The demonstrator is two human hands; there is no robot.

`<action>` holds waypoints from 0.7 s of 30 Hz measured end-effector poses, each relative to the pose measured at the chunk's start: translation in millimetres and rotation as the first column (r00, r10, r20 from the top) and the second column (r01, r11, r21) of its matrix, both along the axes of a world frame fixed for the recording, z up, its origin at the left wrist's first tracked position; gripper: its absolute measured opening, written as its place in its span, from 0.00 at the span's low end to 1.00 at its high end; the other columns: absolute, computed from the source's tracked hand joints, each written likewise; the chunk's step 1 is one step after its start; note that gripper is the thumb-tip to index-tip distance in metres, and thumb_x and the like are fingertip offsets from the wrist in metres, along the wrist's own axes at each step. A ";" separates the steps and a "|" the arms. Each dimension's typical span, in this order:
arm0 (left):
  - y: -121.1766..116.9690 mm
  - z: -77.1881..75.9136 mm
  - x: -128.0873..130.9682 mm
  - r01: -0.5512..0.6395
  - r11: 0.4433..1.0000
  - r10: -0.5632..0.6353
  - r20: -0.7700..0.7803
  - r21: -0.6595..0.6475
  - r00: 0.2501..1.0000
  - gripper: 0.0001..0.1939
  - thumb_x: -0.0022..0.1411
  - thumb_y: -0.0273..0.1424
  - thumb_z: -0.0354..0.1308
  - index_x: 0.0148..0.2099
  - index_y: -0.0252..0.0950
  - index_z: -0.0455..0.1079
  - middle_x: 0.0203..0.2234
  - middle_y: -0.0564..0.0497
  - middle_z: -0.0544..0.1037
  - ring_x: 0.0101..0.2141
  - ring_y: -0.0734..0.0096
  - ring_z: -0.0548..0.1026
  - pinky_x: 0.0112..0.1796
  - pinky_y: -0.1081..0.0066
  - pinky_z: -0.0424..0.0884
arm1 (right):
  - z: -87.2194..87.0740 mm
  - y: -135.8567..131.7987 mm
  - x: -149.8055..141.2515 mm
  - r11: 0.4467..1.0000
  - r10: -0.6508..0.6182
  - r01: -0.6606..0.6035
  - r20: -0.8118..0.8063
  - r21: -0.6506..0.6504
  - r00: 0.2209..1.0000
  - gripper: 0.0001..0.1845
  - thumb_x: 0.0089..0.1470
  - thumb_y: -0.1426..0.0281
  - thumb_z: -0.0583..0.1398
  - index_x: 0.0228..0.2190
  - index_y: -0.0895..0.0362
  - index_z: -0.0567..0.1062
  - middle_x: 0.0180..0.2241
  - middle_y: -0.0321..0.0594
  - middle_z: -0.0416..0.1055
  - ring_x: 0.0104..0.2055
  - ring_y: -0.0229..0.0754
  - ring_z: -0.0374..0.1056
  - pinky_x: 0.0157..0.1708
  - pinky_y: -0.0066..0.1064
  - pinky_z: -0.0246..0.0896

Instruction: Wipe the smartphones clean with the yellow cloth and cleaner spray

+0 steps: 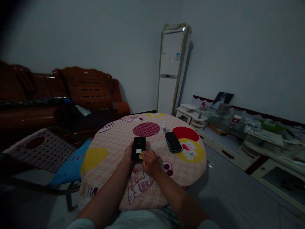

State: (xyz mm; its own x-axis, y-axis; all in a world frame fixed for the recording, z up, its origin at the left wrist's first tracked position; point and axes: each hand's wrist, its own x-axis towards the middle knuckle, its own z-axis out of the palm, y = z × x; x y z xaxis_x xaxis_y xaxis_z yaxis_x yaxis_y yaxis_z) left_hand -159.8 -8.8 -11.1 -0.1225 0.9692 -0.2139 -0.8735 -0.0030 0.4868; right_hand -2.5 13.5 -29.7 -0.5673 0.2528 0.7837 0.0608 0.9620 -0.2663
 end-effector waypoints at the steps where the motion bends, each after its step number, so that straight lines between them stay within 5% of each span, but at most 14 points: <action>1: 0.4 -0.5 -1.7 -0.040 0.999 0.040 0.006 -0.003 0.999 0.29 0.66 0.44 0.41 0.50 0.23 0.69 0.32 0.37 0.79 0.29 0.59 0.78 0.31 0.62 0.74 | 1.1 -2.5 0.0 1.000 0.019 -0.019 -0.004 0.017 1.000 0.20 0.47 0.82 0.52 0.41 0.58 0.75 0.41 0.46 0.73 0.43 0.46 0.66 0.45 0.42 0.65; 4: 2.2 -1.3 -3.1 -0.120 0.993 0.120 0.014 -0.012 0.993 0.30 0.66 0.44 0.40 0.50 0.22 0.69 0.31 0.37 0.79 0.29 0.59 0.78 0.31 0.63 0.75 | 4.1 -9.9 -1.7 0.994 0.085 -0.087 0.035 0.064 0.996 0.18 0.49 0.80 0.53 0.41 0.59 0.74 0.43 0.47 0.73 0.43 0.46 0.66 0.45 0.42 0.65; 9: 2.0 -1.0 1.9 -0.073 0.997 0.073 0.004 0.008 0.997 0.32 0.67 0.45 0.38 0.50 0.21 0.69 0.33 0.35 0.78 0.29 0.57 0.78 0.31 0.62 0.75 | 6.5 -16.4 -5.5 0.977 0.173 -0.191 0.164 0.099 0.971 0.20 0.51 0.80 0.53 0.47 0.58 0.70 0.49 0.47 0.70 0.48 0.46 0.63 0.47 0.42 0.64; 21: 2.0 2.7 1.0 -0.130 0.992 0.129 0.049 0.006 0.990 0.31 0.67 0.45 0.38 0.52 0.23 0.68 0.35 0.36 0.79 0.32 0.58 0.79 0.35 0.61 0.75 | 0.9 8.7 5.0 0.999 -0.043 0.043 0.007 0.004 0.999 0.20 0.46 0.82 0.54 0.40 0.57 0.76 0.41 0.46 0.74 0.43 0.46 0.66 0.43 0.41 0.65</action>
